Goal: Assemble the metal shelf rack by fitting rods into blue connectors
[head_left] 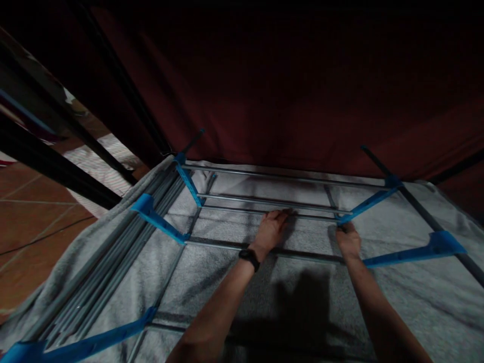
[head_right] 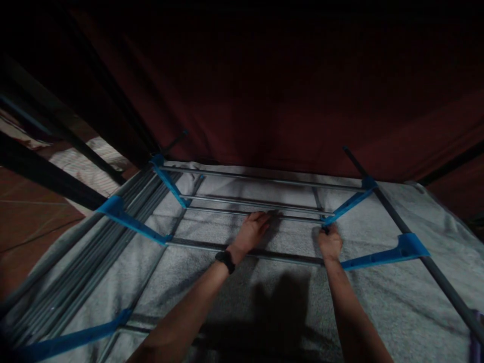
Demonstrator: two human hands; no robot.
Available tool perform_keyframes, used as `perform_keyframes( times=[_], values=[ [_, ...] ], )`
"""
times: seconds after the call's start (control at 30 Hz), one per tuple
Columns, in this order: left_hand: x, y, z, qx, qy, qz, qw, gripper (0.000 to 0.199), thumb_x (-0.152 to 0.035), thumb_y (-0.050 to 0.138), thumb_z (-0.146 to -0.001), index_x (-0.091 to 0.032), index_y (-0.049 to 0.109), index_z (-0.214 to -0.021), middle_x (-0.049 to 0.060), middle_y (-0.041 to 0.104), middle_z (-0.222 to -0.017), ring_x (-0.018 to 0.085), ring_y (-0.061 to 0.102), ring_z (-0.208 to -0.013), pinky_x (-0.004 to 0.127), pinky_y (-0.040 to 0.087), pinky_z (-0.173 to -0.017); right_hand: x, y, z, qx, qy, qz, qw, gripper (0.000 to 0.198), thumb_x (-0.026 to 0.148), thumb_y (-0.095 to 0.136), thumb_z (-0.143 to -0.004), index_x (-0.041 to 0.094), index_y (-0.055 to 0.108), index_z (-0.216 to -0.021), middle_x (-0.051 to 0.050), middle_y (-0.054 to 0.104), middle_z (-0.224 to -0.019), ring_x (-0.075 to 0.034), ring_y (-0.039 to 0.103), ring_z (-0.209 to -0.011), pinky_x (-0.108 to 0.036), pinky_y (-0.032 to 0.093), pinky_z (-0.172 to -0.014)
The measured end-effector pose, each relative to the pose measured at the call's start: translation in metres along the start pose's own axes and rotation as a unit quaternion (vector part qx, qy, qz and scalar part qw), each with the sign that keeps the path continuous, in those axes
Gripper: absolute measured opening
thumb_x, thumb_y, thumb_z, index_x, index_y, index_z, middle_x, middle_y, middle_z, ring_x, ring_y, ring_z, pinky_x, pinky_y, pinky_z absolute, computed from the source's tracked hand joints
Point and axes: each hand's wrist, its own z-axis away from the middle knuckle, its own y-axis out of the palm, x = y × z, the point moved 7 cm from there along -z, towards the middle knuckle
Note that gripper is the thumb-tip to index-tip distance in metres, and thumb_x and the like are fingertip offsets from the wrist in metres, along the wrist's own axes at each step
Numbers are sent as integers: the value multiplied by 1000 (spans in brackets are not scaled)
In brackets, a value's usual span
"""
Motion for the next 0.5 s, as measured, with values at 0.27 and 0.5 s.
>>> perform_keyframes(
  times=[0.27, 0.5],
  values=[
    [125, -121, 111, -285, -258, -8, 923, 19, -16, 51, -95, -19, 69, -100, 11, 67, -100, 26, 64, -101, 44, 52, -99, 15, -9, 38, -104, -59, -58, 991, 66, 32, 54, -78, 9, 52, -140, -21, 62, -129, -35, 55, -126, -55, 42, -111],
    [201, -153, 130, -329, -444, -41, 833, 66, -3, 57, -76, -11, 47, -140, 21, 54, -138, 31, 54, -134, 45, 43, -115, 110, 34, 94, -1, -343, -43, 938, 49, 14, 42, -86, 19, 61, -131, -14, 62, -132, -28, 55, -129, -51, 45, -112]
  ],
)
